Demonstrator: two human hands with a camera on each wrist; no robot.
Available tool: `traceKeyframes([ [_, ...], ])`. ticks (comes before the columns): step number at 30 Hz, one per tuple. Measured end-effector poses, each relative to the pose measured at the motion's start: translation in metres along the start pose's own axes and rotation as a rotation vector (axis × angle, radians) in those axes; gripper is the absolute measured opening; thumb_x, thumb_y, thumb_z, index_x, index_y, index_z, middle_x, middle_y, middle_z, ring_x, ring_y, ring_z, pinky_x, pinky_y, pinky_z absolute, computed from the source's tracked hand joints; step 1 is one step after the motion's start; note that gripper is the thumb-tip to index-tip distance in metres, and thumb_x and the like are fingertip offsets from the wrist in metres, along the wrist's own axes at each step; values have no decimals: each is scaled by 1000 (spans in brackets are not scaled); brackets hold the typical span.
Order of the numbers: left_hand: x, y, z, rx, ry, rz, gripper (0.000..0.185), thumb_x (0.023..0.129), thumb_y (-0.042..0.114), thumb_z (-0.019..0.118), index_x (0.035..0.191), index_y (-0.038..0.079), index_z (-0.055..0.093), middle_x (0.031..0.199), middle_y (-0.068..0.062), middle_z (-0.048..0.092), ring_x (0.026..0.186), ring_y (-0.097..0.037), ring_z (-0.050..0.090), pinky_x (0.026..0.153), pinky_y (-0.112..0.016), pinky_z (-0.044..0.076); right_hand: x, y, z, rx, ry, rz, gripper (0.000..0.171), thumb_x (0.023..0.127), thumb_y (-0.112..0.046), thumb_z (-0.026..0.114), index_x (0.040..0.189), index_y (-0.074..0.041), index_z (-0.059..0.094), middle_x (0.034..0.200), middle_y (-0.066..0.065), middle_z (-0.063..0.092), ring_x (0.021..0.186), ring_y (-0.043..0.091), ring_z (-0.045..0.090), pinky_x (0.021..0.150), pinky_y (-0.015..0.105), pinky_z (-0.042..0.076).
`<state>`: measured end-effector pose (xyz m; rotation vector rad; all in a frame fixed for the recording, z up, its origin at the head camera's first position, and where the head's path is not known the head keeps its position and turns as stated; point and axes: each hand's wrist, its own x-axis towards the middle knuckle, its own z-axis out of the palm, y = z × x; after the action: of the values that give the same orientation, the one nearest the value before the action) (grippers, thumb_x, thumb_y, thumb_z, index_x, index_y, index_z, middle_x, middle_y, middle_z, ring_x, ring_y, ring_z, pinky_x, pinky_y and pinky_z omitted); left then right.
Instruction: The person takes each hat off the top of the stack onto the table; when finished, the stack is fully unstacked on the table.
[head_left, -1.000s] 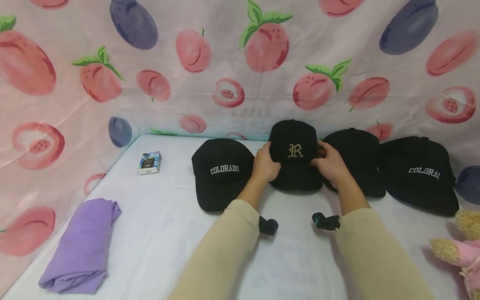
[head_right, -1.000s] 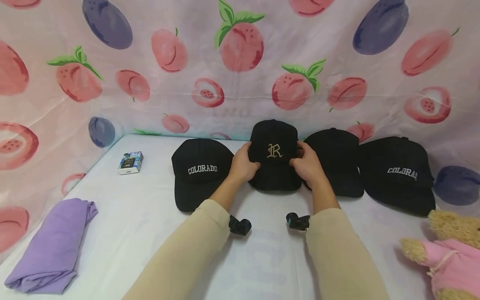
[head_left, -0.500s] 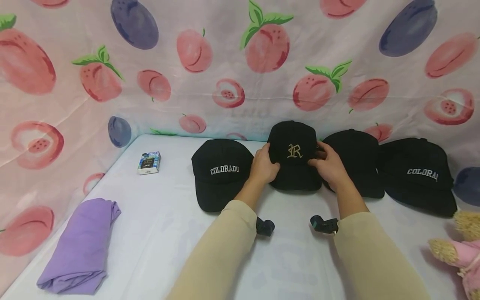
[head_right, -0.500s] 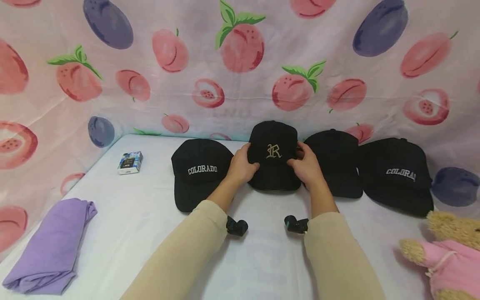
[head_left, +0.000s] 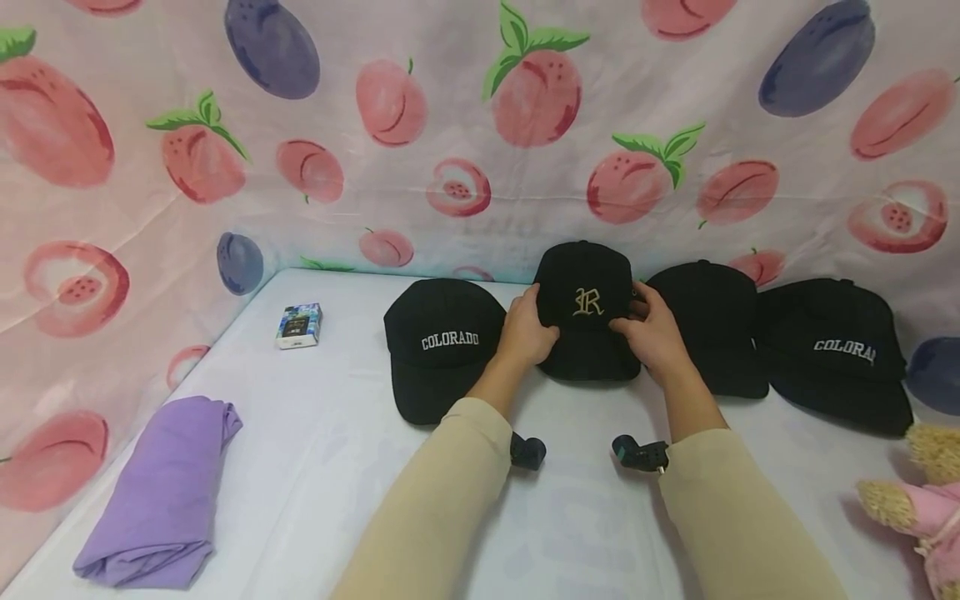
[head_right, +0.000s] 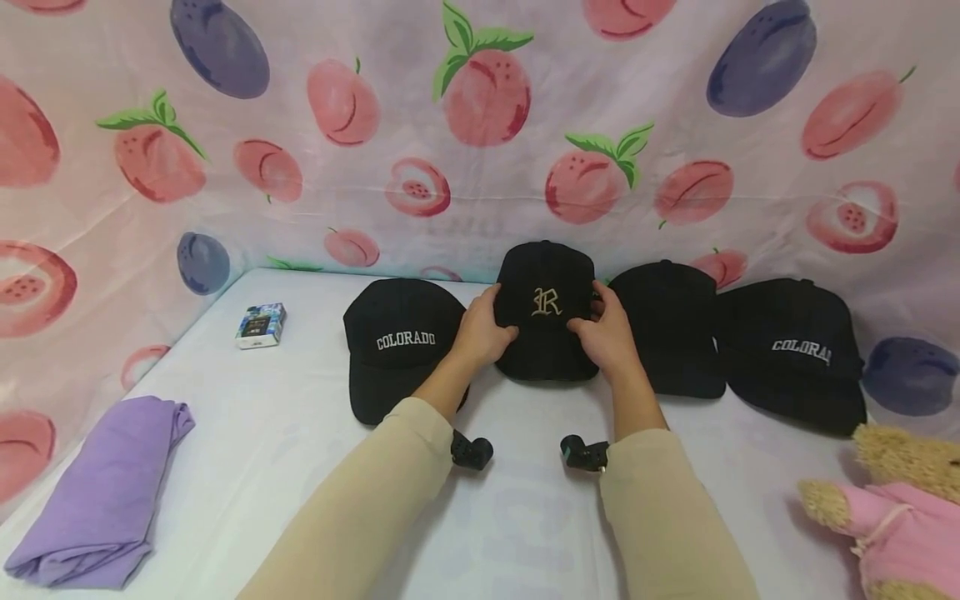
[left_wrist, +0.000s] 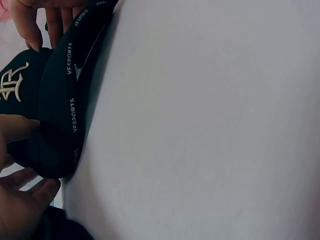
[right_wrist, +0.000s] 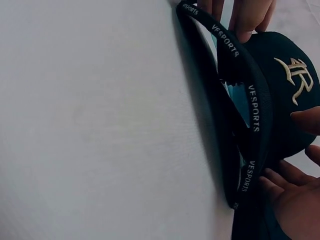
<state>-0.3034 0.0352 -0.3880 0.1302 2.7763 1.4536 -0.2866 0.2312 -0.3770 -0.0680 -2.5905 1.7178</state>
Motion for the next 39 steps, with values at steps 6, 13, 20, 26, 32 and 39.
traceKeyframes([
  [6,-8,3,-10,101,-63,19,77,102,20,65,165,14,24,164,-15,35,149,-32,41,121,-46,37,-3,2,-1,12,5,-4,83,99,-6,59,167,-12,11,168,26,22,154,43,29,123,56,31],
  [13,-28,14,-31,153,-118,151,71,102,24,64,164,14,29,164,-14,35,150,-32,41,121,-49,38,-11,2,0,56,58,7,79,100,-7,57,167,-13,14,167,25,26,153,41,33,122,56,32],
  [20,-45,10,-39,184,-113,243,61,103,23,62,159,14,40,163,-12,37,150,-31,39,121,-47,38,-22,-1,6,54,132,45,75,101,-8,54,166,-13,17,165,22,30,152,40,35,122,53,35],
  [26,-55,5,-42,164,-110,287,59,103,22,61,158,14,42,162,-10,39,149,-31,40,120,-46,38,-29,-8,11,55,168,13,73,100,-9,55,165,-15,22,164,20,32,150,39,39,120,52,38],
  [32,-65,3,-44,122,-104,330,60,102,22,62,158,13,42,162,-10,40,150,-31,38,121,-50,37,-34,-16,15,69,181,-8,72,100,-9,57,165,-17,25,165,18,33,149,36,39,119,51,38],
  [39,-78,3,-48,115,-68,356,59,102,25,62,157,16,44,162,-9,40,151,-27,38,121,-48,37,-41,-25,23,91,166,-44,71,101,-8,57,164,-15,26,164,18,34,149,36,40,119,52,39],
])
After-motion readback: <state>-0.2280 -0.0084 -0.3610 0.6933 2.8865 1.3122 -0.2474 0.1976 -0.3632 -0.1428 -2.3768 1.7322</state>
